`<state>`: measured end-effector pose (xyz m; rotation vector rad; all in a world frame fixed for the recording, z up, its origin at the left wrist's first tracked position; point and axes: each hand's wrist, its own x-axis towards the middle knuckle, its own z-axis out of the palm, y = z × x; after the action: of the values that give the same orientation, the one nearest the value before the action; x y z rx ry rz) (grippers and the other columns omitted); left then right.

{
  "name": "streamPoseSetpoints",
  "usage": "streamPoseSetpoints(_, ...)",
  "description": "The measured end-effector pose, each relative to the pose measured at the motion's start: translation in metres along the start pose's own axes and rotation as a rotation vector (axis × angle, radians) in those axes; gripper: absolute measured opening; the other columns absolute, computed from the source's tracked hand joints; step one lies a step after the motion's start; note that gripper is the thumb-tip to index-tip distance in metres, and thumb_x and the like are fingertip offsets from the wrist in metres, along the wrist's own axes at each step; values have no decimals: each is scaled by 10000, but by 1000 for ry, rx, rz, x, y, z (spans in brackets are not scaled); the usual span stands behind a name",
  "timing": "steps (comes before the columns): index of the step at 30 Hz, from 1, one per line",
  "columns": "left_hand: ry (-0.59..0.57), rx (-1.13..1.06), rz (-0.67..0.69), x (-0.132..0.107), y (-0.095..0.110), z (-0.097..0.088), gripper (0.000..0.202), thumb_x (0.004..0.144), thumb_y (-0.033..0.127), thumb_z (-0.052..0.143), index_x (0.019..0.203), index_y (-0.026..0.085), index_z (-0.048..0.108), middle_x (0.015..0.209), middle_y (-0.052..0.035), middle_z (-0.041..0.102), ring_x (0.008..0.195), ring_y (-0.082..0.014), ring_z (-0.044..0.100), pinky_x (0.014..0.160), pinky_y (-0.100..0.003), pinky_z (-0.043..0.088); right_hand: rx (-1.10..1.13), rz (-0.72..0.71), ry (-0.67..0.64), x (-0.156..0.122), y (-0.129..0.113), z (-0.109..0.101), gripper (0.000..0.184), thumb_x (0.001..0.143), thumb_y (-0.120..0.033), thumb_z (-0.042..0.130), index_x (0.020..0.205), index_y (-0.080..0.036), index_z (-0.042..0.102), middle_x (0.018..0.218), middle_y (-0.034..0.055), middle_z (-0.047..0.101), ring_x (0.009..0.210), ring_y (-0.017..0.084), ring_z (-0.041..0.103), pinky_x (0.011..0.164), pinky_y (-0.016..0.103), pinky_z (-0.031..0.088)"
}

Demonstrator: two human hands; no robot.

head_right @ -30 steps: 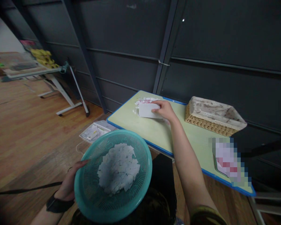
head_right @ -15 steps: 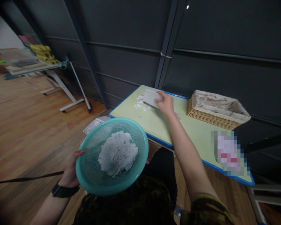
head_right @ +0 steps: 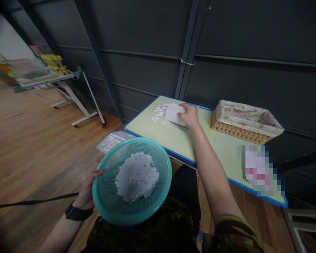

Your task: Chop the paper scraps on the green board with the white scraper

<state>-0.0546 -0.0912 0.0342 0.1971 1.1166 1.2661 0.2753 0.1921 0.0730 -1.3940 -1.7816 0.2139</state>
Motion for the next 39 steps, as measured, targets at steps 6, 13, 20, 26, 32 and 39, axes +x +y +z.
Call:
streamPoseSetpoints(6,31,11,-24,2,-1,1,144,684,110,687,554,149,737,537,-47,741,444,-178,661,489,-252,558,21,-18,0,-1,1,5,472,630,-256,620,1079,-147,717,1082,113,722,976,313,638,929,457,467)
streamPoseSetpoints(13,33,28,-49,1,-1,0,151,706,131,677,566,145,732,601,-76,768,483,-198,684,567,-291,583,119,-73,-97,-2,-4,8,461,591,-266,663,1032,-151,736,1070,114,722,1002,322,638,939,460,467)
streamPoseSetpoints(20,57,16,-62,2,-1,0,142,701,133,680,566,158,714,556,-48,748,479,-200,678,609,-322,588,209,-42,-134,-2,-12,2,459,585,-291,692,1019,-150,737,1022,94,730,944,302,645,871,438,491)
streamPoseSetpoints(26,55,5,-68,1,0,2,108,684,112,690,587,141,729,555,-44,746,481,-180,672,513,-268,553,252,-25,-245,-2,-10,-6,437,545,-293,723,955,-143,744,974,92,720,897,286,641,812,402,498)
streamPoseSetpoints(32,-2,-20,-103,3,-2,-2,78,665,143,750,598,156,713,571,-26,748,505,-171,682,543,-255,550,208,-49,-193,-5,-23,-15,423,601,-321,708,993,-161,700,962,83,703,845,257,622,752,378,483)
streamPoseSetpoints(39,-140,123,-221,4,-4,-8,76,681,207,751,645,142,736,622,-61,767,574,-216,710,596,-297,541,-253,-239,-354,-95,-109,22,406,885,-287,433,1252,-226,595,888,85,738,766,257,667,708,349,469)
